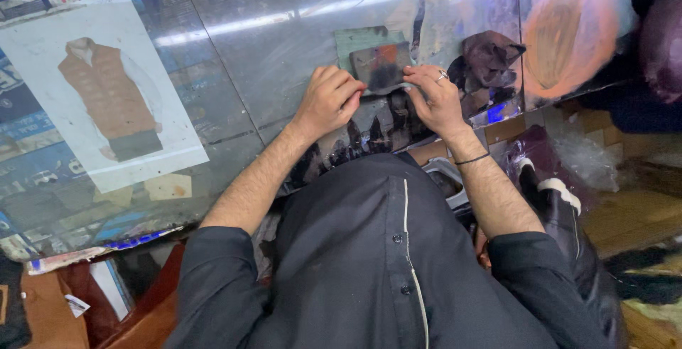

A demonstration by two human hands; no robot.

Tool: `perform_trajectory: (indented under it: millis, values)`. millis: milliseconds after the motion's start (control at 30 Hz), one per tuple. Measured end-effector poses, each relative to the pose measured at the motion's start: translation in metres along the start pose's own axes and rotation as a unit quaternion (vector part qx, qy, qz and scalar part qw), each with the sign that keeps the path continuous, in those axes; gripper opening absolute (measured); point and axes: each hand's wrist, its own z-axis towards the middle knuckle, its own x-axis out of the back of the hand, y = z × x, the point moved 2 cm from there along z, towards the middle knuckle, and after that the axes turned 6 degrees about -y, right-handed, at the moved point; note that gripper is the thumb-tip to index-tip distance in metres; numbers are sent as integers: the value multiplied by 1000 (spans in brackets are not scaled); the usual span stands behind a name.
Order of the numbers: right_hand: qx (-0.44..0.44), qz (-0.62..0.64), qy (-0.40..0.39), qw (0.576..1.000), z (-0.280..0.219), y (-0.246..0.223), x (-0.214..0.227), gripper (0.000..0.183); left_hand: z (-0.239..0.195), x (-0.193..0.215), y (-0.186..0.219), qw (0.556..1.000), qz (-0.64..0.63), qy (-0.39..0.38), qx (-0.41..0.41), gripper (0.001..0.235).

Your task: The person cleans a reflective surface by first applying a liquid from a small bottle and wiping with a cloth, then using a water bottle to wet the surface and wiping with a blue cloth. The person repeatedly wipes different areas of the surface with the cloth.

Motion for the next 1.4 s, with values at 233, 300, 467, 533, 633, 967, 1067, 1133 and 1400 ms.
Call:
perform_trajectory:
  millis: [233, 300, 467, 533, 633, 967, 1067, 1133, 1400]
  values:
    - [-66, -2, 94, 993, 6, -11, -12, 11, 1, -10, 3, 983, 42, 67, 166, 14]
    - [-72, -13, 108, 991, 9, -13, -15, 11, 4, -9, 6, 977, 61, 68, 193, 16]
    - [-47, 5, 90, 995, 6, -18, -9, 15, 25, -10, 15, 994, 111, 0, 1, 39]
    - [-5, 5, 81, 997, 4, -24, -6, 19, 37, -13, 13, 991, 126, -31, -34, 44]
    - [2, 11, 114, 993, 7, -20, 3, 22, 48, -22, 5, 987, 137, -74, -37, 46]
    - [-194, -73, 4, 978, 65, 43, -4, 14, 35, -34, -7, 983, 150, -102, -28, 44]
    - [-172, -93, -30, 980, 69, 49, -4, 11, 33, -33, -8, 982, 157, -102, -32, 42]
    - [-182, -54, 8, 982, 64, 53, 1, 12, 34, -33, -9, 980, 163, -112, -34, 41]
    - [-177, -21, 201, 963, 38, 52, 9, 15, 39, -35, -8, 968, 199, -142, -53, 33]
